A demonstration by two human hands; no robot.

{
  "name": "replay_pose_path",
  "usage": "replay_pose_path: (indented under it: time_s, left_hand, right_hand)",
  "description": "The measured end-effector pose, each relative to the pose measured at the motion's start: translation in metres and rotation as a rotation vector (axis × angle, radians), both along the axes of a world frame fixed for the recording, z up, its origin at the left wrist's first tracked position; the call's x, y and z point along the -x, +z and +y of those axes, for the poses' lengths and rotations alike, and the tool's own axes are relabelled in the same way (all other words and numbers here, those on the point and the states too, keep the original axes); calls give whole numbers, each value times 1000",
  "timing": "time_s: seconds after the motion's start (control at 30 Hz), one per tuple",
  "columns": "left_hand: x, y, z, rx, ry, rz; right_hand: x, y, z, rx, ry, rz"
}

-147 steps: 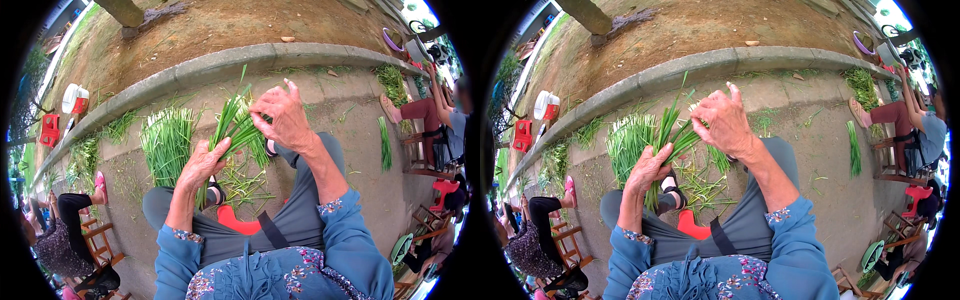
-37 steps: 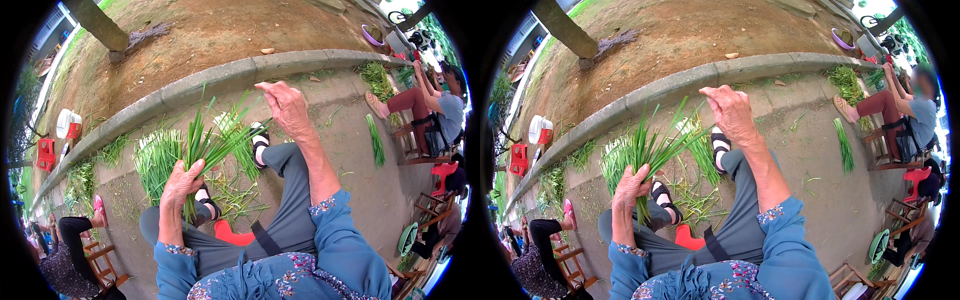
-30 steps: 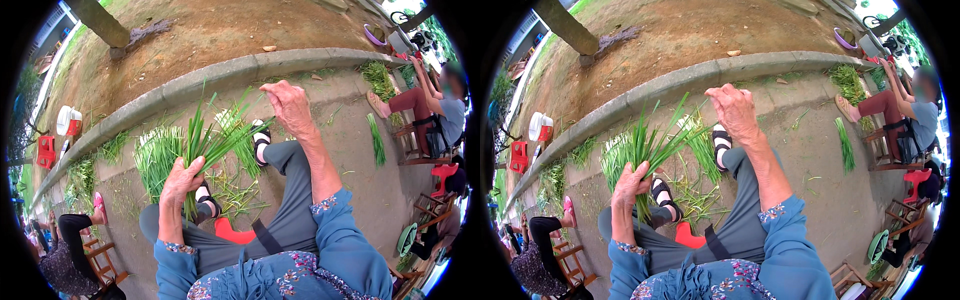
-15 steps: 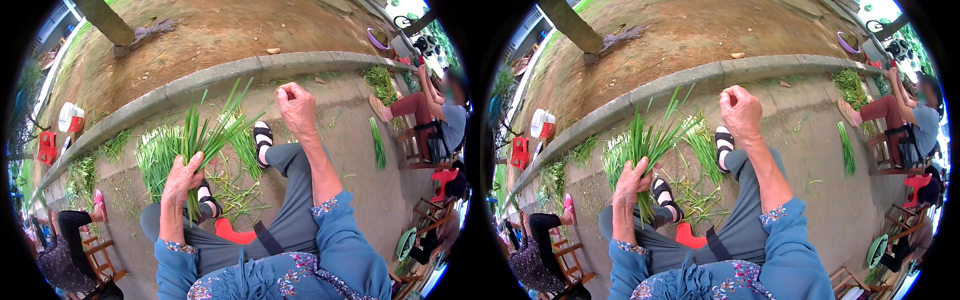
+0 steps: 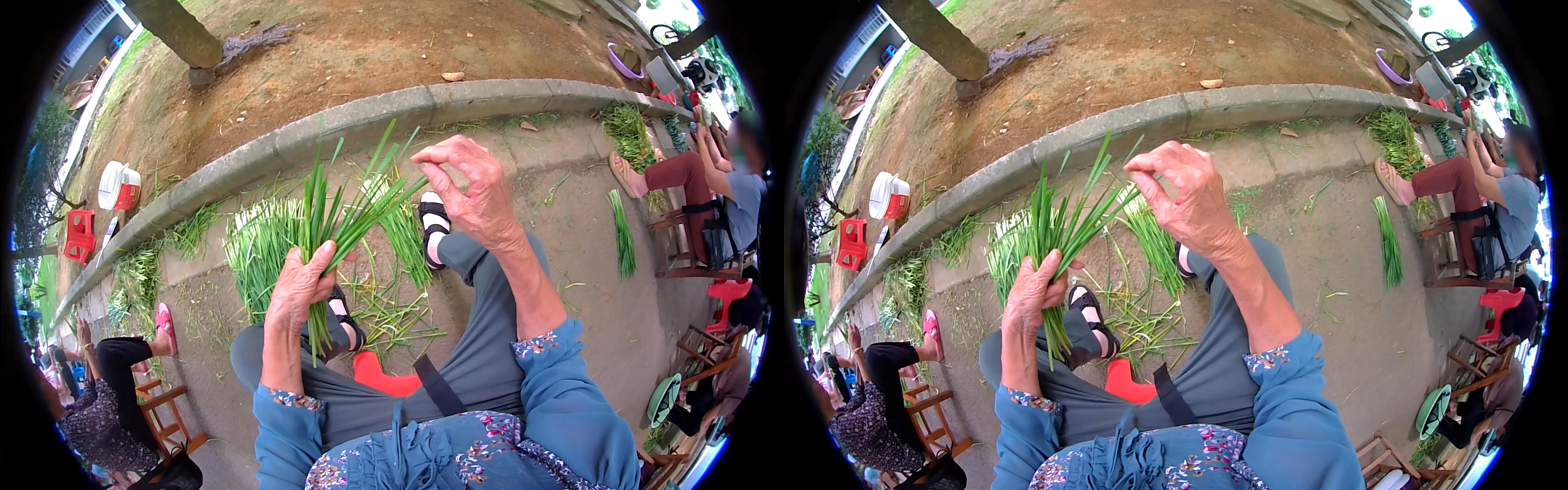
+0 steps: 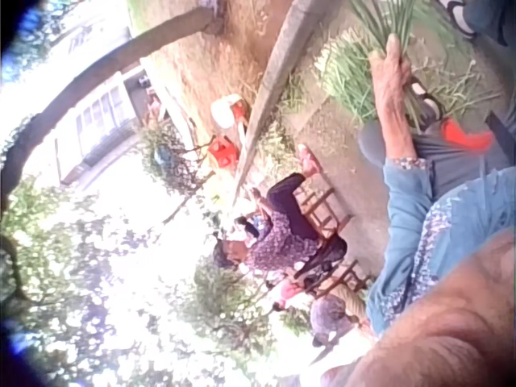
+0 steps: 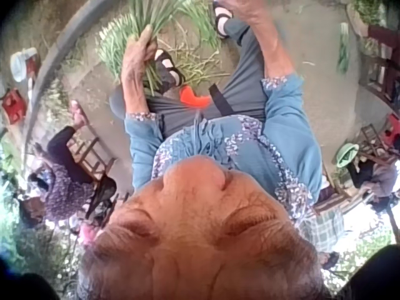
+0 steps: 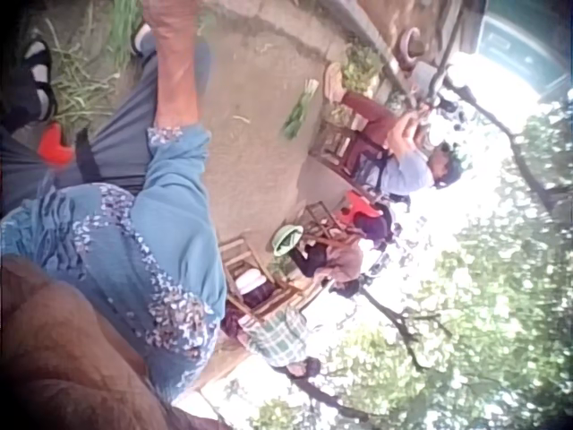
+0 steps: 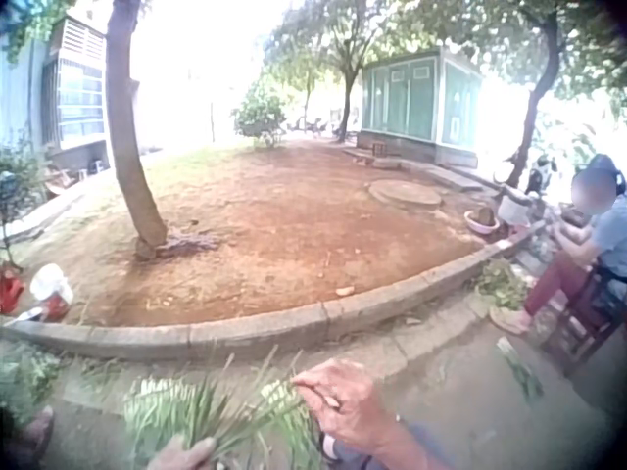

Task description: The person sorts bunches of green leaves by hand, removing damaged parts and placing the cleaned items into a pile.

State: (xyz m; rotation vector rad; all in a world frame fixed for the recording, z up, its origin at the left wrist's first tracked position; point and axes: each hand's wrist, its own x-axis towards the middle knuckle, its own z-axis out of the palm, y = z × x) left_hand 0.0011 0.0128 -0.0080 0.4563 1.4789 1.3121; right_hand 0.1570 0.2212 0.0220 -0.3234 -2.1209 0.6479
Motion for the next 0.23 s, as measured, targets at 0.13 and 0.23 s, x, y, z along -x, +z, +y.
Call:
replay_pose_path:
  time_s: [0.13,0.23]
  left_hand:
    - [-1,1,2,-7,-19,-3]
    - [0,2,1,26,-31,17]
  right_hand:
    - [0,-3,0,-74,-21,-65]
    - [0,-5,1,-93,-21,-104]
